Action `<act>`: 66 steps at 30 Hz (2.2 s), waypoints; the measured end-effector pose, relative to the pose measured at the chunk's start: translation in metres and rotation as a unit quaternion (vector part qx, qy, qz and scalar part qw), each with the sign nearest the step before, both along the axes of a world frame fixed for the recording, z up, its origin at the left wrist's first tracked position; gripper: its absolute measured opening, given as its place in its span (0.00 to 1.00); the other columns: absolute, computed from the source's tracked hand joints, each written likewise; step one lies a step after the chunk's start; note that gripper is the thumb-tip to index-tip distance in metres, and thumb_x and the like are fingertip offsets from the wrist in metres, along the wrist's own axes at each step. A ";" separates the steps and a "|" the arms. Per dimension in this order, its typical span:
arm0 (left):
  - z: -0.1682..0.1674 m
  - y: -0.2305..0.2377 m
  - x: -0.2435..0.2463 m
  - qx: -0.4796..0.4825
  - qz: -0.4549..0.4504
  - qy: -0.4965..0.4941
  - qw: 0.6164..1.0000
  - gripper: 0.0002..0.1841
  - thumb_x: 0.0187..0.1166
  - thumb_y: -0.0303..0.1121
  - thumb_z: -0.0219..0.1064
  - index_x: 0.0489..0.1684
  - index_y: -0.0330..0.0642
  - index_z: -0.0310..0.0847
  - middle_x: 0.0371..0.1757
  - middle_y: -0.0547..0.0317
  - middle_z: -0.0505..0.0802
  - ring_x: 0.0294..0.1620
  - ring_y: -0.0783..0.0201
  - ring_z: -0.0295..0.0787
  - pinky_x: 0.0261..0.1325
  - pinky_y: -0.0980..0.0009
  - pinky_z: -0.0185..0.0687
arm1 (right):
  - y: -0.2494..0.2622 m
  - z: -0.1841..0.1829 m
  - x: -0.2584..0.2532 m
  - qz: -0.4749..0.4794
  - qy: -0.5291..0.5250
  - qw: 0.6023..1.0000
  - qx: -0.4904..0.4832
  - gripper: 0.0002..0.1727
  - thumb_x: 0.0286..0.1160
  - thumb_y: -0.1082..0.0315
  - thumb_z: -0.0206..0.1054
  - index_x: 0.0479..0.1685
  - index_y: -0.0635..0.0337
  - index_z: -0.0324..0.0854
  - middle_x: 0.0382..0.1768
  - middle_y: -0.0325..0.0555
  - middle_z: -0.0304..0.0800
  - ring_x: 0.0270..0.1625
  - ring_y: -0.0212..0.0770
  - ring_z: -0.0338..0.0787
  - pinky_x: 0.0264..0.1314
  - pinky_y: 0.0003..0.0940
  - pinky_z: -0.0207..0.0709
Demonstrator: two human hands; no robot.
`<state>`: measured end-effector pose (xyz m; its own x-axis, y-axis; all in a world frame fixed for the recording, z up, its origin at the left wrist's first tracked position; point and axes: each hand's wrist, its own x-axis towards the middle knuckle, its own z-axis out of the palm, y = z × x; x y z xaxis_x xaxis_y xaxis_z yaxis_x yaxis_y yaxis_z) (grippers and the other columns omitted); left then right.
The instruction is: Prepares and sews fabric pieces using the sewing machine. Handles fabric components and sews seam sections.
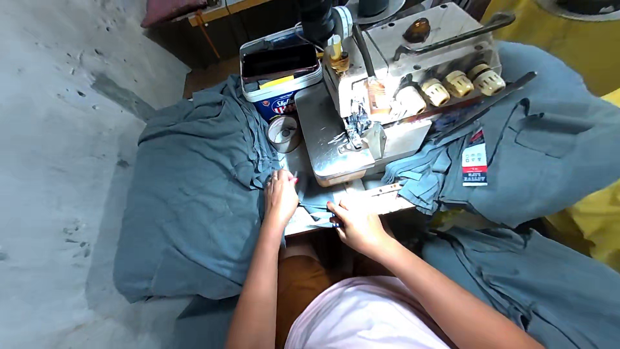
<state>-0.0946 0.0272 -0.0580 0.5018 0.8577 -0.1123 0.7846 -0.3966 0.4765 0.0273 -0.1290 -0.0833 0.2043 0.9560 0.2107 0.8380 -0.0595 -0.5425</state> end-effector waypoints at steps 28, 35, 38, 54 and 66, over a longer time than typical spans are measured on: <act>0.047 -0.084 0.006 -0.183 -0.143 -0.485 0.843 0.06 0.83 0.19 0.58 0.48 0.30 0.81 0.43 0.70 0.92 0.47 0.84 0.88 0.57 0.80 0.85 | -0.019 0.067 0.033 0.021 0.322 0.922 0.214 0.07 0.75 0.71 0.67 0.36 0.66 0.88 0.31 0.31 0.88 0.34 0.08 0.80 0.41 0.04 0.75; 0.068 -0.048 0.021 -0.088 -0.153 -0.295 0.939 0.15 0.81 0.28 0.66 0.62 0.34 0.77 0.31 0.65 0.88 0.31 0.80 0.84 0.40 0.80 0.82 | -0.012 0.045 0.018 -0.118 0.372 0.874 0.288 0.05 0.76 0.76 0.64 0.41 0.69 0.83 0.26 0.28 0.84 0.24 0.12 0.79 0.28 0.09 0.75; 0.072 -0.037 0.043 0.008 -0.138 -0.202 0.969 0.21 0.79 0.33 0.71 0.67 0.35 0.76 0.26 0.59 0.85 0.27 0.66 0.81 0.36 0.65 0.80 | -0.002 0.035 0.015 -0.146 0.412 0.845 0.308 0.08 0.74 0.79 0.62 0.48 0.68 0.79 0.28 0.28 0.85 0.23 0.15 0.81 0.27 0.11 0.78; 0.061 -0.019 0.074 0.135 -0.127 -0.124 0.975 0.18 0.83 0.33 0.66 0.65 0.32 0.79 0.46 0.37 0.90 0.49 0.39 0.90 0.53 0.41 0.83 | 0.030 0.036 0.023 -0.257 0.426 0.820 0.282 0.15 0.69 0.82 0.67 0.54 0.70 0.74 0.26 0.34 0.83 0.21 0.20 0.82 0.26 0.15 0.80; 0.023 -0.037 0.046 0.260 -0.280 -0.191 0.904 0.18 0.75 0.22 0.59 0.57 0.39 0.93 0.65 0.50 0.94 0.69 0.53 0.90 0.75 0.56 0.79 | 0.032 0.036 0.031 -0.276 0.408 0.828 0.269 0.15 0.68 0.78 0.72 0.52 0.66 0.75 0.23 0.32 0.84 0.19 0.19 0.81 0.24 0.15 0.78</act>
